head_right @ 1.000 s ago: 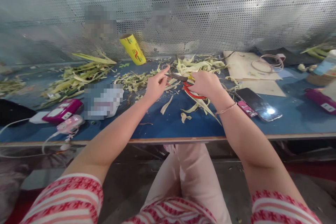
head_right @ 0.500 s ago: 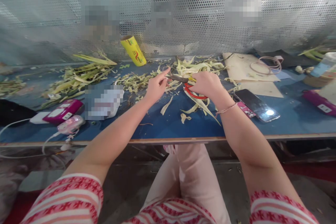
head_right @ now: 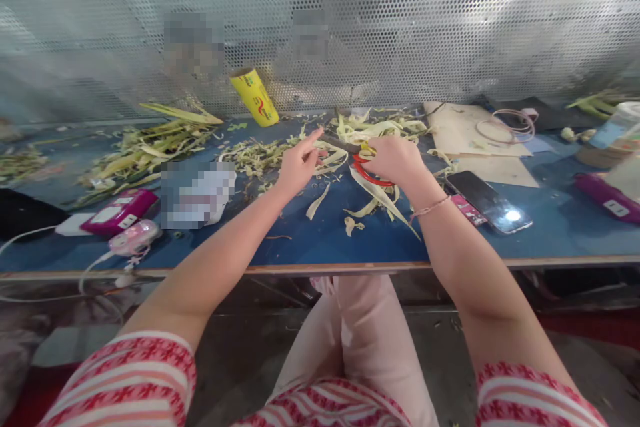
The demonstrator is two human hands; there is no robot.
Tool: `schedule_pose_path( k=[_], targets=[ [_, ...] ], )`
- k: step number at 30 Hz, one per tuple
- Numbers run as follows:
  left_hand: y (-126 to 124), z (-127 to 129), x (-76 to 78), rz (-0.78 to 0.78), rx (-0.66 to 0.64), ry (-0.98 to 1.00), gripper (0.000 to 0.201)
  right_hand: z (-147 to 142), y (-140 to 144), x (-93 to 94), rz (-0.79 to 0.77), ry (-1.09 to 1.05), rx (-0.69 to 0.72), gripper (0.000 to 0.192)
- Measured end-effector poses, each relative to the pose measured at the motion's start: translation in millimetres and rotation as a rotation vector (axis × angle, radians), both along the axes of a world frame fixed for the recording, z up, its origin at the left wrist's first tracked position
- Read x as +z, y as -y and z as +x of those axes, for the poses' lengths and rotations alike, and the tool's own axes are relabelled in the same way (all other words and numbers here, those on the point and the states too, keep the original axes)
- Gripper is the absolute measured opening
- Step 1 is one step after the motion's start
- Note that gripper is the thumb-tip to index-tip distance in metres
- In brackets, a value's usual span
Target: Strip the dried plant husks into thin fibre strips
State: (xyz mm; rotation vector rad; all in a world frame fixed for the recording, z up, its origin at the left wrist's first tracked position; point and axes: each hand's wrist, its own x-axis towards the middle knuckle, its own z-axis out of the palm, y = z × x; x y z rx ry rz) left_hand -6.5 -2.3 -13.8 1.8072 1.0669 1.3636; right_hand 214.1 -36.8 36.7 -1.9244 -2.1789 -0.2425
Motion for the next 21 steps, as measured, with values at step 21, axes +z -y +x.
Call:
schedule_pose_path(
  k=[21],
  targets=[
    [-13.7, -5.5, 11.0, -0.584, -0.103, 0.733, 0.025, 24.7, -36.0, -24.1, 0.105, -0.618, -0.052, 0.051]
  ],
)
